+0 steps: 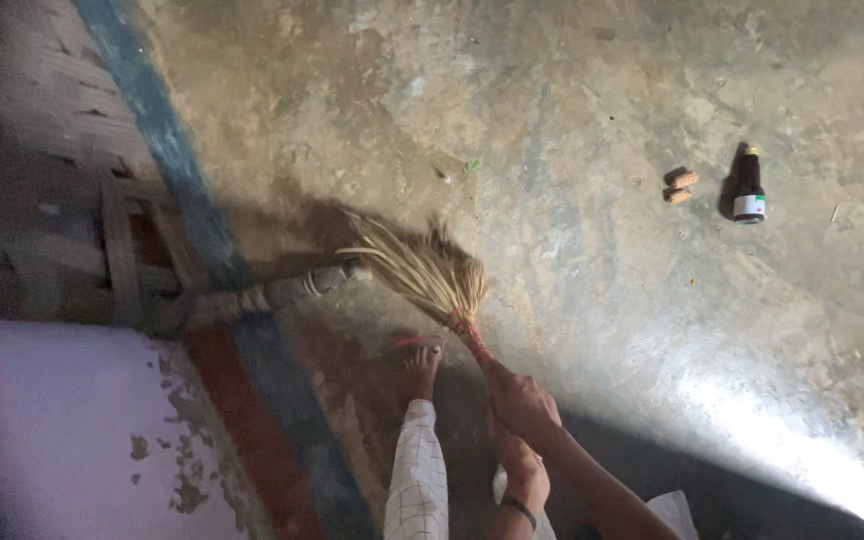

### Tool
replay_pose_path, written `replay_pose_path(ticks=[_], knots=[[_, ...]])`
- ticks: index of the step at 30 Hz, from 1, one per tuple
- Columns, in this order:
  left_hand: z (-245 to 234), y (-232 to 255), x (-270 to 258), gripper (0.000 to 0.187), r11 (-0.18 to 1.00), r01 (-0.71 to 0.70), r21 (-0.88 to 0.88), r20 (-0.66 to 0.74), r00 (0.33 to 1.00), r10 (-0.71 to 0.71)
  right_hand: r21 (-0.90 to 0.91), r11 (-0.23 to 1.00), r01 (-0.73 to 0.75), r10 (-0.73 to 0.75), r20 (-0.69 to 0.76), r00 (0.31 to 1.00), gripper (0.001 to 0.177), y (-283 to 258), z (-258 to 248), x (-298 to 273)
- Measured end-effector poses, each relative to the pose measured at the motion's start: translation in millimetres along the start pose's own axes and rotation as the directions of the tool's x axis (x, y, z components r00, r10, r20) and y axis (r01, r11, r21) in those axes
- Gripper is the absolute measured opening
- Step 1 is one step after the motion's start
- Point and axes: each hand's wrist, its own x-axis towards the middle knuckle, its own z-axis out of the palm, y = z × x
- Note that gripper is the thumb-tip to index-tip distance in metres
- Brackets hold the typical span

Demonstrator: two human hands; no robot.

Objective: The person sweeps debris across a concrete floor using a small hand broom, then moves to a table area and organizes cosmetic and personal care items into a black basket.

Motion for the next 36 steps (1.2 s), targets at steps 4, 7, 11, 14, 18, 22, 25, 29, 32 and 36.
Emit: replay_pose_path(ticks=[4,7,11,14,18,22,25,29,32,36], knots=[[10,12,17,0.036,0.991,0.07,0.116,-0.01,0.998,-0.069,-0.136,0.989,0.052,-0.059,-0.051,0.997,0.032,-4,-1,43],[15,32,31,0.034,0.966,0.086,0.245,0.006,0.996,-0.091,-0.013,1.0,-0.018,0.016,-0.09,0.996,0.037,-25,-23,57],[10,76,27,0.031,0.851,0.051,0.522,0.01,0.998,-0.065,0.24,0.971,0.008,0.037,-0.182,0.983,0.05,-51,-30,24],[-13,107,17,0.03,0.645,-0.001,0.764,0.033,0.999,-0.037,0.45,0.889,-0.084,0.201,-0.22,0.955,0.056,-49,14,-9],[-60,127,-8,0.029,0.204,-0.074,0.976,0.091,0.993,-0.073,0.948,0.319,-0.005,0.411,-0.133,0.902,0.066,-28,123,-61],[-105,146,-31,0.03,-0.213,-0.189,0.959,0.154,0.973,-0.172,0.973,0.232,-0.007,0.684,-0.158,0.712,0.053,-11,216,-81],[-104,161,-22,0.032,-0.368,-0.234,0.9,0.177,0.967,-0.182,0.956,0.198,-0.217,0.777,-0.018,0.63,0.041,-6,241,-51],[-59,169,35,0.032,-0.449,-0.145,0.882,0.145,0.989,-0.036,1.0,-0.005,0.016,0.657,-0.008,0.754,0.028,-24,219,28],[-11,190,72,0.04,-0.293,-0.12,0.949,0.159,0.98,0.117,0.99,-0.017,0.138,0.4,-0.12,0.909,0.026,-65,160,89],[54,202,72,0.039,-0.072,-0.281,0.957,0.29,0.926,0.241,0.981,0.108,0.162,0.255,-0.185,0.949,0.041,-105,69,107]])
